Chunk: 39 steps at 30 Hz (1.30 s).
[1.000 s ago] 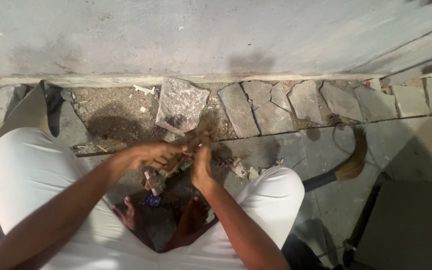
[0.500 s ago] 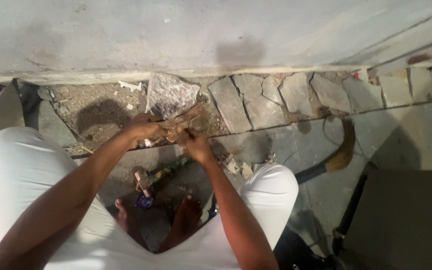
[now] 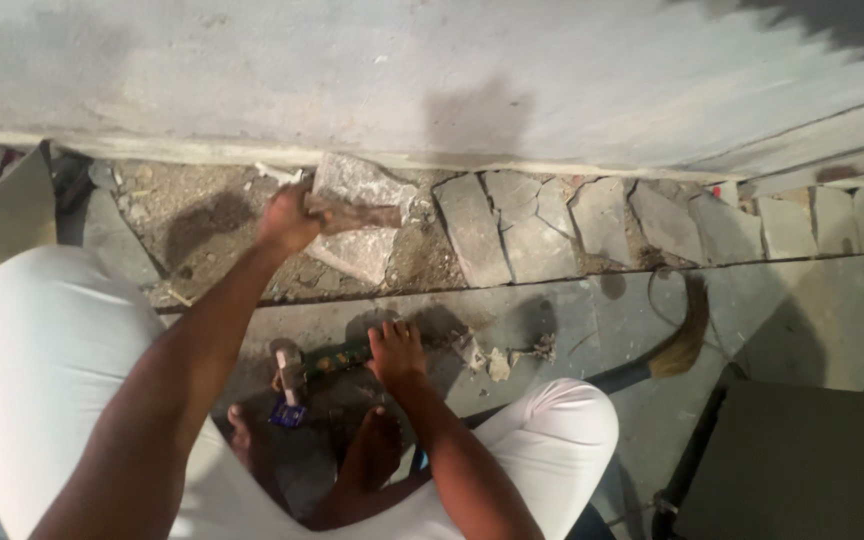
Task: The person sits on the floor and hammers pieces of copper scrap flat on a stone slab using a mallet, repositioning each piece between strikes. They occasionally pick up new scrap pieces from a pile and continue hammering them flat.
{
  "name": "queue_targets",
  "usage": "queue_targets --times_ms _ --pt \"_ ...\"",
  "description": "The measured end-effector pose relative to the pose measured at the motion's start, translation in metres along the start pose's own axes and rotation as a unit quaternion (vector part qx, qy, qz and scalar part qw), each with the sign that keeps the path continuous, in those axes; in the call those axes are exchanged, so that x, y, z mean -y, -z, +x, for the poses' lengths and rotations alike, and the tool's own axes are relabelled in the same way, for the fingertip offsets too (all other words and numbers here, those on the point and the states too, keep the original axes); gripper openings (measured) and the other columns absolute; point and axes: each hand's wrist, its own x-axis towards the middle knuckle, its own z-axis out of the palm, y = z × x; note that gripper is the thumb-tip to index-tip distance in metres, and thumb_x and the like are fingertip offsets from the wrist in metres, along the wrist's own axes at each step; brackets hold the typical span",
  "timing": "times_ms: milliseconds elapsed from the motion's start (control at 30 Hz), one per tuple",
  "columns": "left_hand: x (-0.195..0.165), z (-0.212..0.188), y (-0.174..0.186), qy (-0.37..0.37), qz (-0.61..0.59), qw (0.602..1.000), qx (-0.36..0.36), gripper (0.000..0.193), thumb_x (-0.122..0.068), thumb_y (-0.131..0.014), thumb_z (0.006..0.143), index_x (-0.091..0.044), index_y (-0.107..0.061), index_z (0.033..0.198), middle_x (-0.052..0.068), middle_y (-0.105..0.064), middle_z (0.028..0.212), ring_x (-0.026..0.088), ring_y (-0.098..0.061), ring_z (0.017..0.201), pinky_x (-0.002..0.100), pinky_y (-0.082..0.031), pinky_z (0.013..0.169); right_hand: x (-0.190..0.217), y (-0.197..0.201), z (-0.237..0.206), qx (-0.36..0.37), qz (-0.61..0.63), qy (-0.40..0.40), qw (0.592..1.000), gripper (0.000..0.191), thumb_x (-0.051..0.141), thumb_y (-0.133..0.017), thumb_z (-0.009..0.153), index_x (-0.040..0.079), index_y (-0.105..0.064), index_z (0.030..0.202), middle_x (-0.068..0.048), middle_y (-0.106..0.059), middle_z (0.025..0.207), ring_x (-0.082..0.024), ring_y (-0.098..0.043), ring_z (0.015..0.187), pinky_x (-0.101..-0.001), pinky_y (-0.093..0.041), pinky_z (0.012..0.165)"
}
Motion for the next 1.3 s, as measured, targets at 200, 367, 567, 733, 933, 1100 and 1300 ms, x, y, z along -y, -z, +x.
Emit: queue_targets --times_ms 200,367,567,733,933,1100,1300 --pt "-0.003 0.002 -0.002 -0.025 0.058 0.998 -0.019 0.07 -0.019 -0.068 0.089 -0.026 -0.046 0.155 0.015 -0.044 0.16 0.04 -0.042 0.144 0.052 -0.036 0.121 -0.006 -0.005 -0.025 -0.057 -0.046 0.092 0.993 0.052 0.051 -0.072 0.091 0.008 -0.056 0.115 -0.014 -0.066 0.101 -0.035 -0.065 0.095 -0.0506 -0.051 0.078" --pt "-0.013 -0.004 -0.009 -0.152 0.325 0.934 -0.001 0.053 -0.023 -0.058 0.099 -0.03 -0.046 0.151 0.018 -0.018 0.17 0.039 -0.01 0.157 0.057 -0.011 0.126 0.023 0.002 -0.064 0.006 0.123 0.063 0.99 0.057 0.058 -0.056 0.103 0.003 -0.063 0.116 -0.023 -0.072 0.088 -0.041 -0.071 0.08 -0.053 -0.053 0.07" --pt "-0.013 -0.013 -0.017 -0.217 0.523 0.823 0.048 0.071 -0.046 -0.025 0.104 -0.01 -0.011 0.163 0.016 -0.001 0.17 0.032 0.002 0.156 0.054 -0.001 0.124 0.047 0.017 -0.06 0.067 0.528 -0.188 0.825 0.052 0.052 -0.05 0.103 0.004 -0.069 0.113 -0.006 -0.069 0.076 -0.022 -0.069 0.059 -0.0369 -0.053 0.055" --pt "-0.005 -0.004 -0.029 -0.209 0.52 0.827 0.035 0.068 -0.049 -0.012 0.106 -0.011 -0.013 0.163 0.013 -0.009 0.169 0.03 -0.001 0.157 0.051 0.003 0.126 0.03 0.074 -0.057 0.025 0.739 -0.35 0.575 0.049 0.057 -0.048 0.105 0.01 -0.056 0.098 0.002 -0.047 0.061 -0.011 -0.041 0.047 -0.0315 -0.035 0.044" --pt "0.004 -0.001 -0.044 -0.19 0.57 0.799 0.006 0.066 -0.046 -0.016 0.108 -0.012 -0.014 0.165 0.019 -0.015 0.17 0.034 -0.01 0.157 0.049 -0.001 0.125 -0.007 0.154 -0.06 -0.273 0.753 -0.205 0.563 0.045 0.055 -0.054 0.102 0.011 -0.051 0.09 -0.001 -0.048 0.059 -0.01 -0.039 0.044 -0.0271 -0.032 0.039" --pt "0.006 0.001 -0.048 -0.185 0.589 0.786 0.032 0.068 -0.048 -0.008 0.108 -0.01 -0.005 0.164 0.02 -0.004 0.169 0.034 -0.001 0.156 0.045 0.003 0.123 -0.003 0.11 0.004 -0.428 0.76 -0.091 0.481 0.037 0.048 -0.056 0.106 0.011 -0.053 0.099 0.002 -0.054 0.074 -0.01 -0.047 0.058 -0.0248 -0.038 0.051" --pt "0.009 0.006 -0.046 -0.187 0.59 0.786 0.008 0.071 -0.05 -0.006 0.107 -0.008 -0.003 0.164 0.016 0.004 0.171 0.029 0.005 0.157 0.044 0.003 0.124 0.008 0.069 0.047 -0.146 0.745 -0.327 0.562 0.038 0.046 -0.049 0.1 0.011 -0.052 0.085 -0.003 -0.05 0.053 -0.018 -0.046 0.039 -0.0358 -0.036 0.035"
